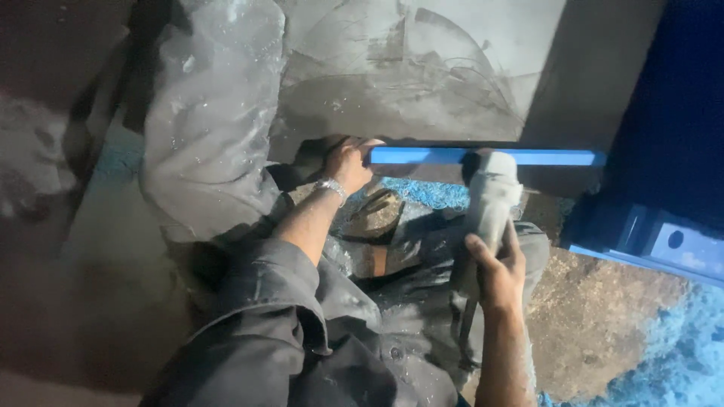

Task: Use an angle grinder to smooth and finish the edges of blue plastic components.

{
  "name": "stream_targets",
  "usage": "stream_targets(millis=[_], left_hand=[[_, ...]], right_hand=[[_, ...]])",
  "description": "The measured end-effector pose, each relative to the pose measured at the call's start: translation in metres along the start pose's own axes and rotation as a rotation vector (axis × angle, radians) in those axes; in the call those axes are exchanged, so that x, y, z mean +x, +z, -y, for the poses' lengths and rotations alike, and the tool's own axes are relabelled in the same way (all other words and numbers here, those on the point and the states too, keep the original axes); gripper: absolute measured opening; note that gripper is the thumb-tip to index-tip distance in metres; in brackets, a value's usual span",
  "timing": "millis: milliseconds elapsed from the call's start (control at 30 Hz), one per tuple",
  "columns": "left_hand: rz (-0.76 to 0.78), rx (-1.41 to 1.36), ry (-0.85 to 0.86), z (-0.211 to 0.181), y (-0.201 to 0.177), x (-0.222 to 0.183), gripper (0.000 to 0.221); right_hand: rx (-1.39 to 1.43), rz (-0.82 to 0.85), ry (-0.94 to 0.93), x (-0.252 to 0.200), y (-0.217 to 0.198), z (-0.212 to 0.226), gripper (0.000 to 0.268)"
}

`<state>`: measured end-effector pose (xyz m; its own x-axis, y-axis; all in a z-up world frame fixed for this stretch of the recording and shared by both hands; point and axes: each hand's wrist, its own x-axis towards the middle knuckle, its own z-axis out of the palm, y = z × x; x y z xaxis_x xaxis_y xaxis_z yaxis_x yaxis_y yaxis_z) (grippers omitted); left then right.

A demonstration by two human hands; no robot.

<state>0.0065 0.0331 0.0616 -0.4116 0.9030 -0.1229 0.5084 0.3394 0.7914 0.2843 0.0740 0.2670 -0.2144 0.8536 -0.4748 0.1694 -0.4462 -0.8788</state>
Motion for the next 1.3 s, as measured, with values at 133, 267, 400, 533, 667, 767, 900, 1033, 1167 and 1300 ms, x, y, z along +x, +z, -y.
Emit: stream_targets(millis=[133,267,400,533,667,767,900,1033,1167,1300], left_hand=[[-0.025,-0.007,0.080,-0.011,-0.014,-0.004,0.045],[-0.037,-0.059,0.128,0.004,-0.007,-0.003,0.044],[-0.211,-0.110,0.162,0.130,0.101,-0.001,0.049],[-0.112,0.000,0.147,0.044,0.031,0.001,0.047],[-0.016,0.036,0.079,0.005,0.003,0.002,0.044],[-0.044,0.016,0.082,0.010,0.006,0.003,0.038],[-0.015,-0.094,0.107,0.010,0.004,-0.001,0.037],[0.063,-0.107,0.042,-0.031,-0.026,0.006,0.040],[0.085,-0.049,0.229,-0.056,-0.037,0.017,0.038],[0.097,0.102,0.463,-0.072,-0.037,0.020,0.043]], right_hand=[[-0.180,-0.056,0.151,-0.023,0.043,0.024,0.086],[-0.196,0.219,0.152,-0.025,0.081,0.024,0.084],[-0.126,0.298,0.293,-0.022,0.105,0.032,0.086],[-0.076,0.311,0.231,-0.014,0.082,0.029,0.081],[-0.086,-0.068,0.337,0.000,0.039,0.047,0.069],[-0.055,-0.247,0.253,0.031,-0.019,0.035,0.058],[0.153,-0.247,0.006,0.048,-0.094,0.017,0.050],[0.354,-0.114,-0.173,0.013,-0.141,-0.001,0.064],[0.739,0.047,-0.322,-0.023,-0.134,-0.005,0.080],[1.228,0.108,-0.358,-0.037,-0.123,-0.008,0.081]])
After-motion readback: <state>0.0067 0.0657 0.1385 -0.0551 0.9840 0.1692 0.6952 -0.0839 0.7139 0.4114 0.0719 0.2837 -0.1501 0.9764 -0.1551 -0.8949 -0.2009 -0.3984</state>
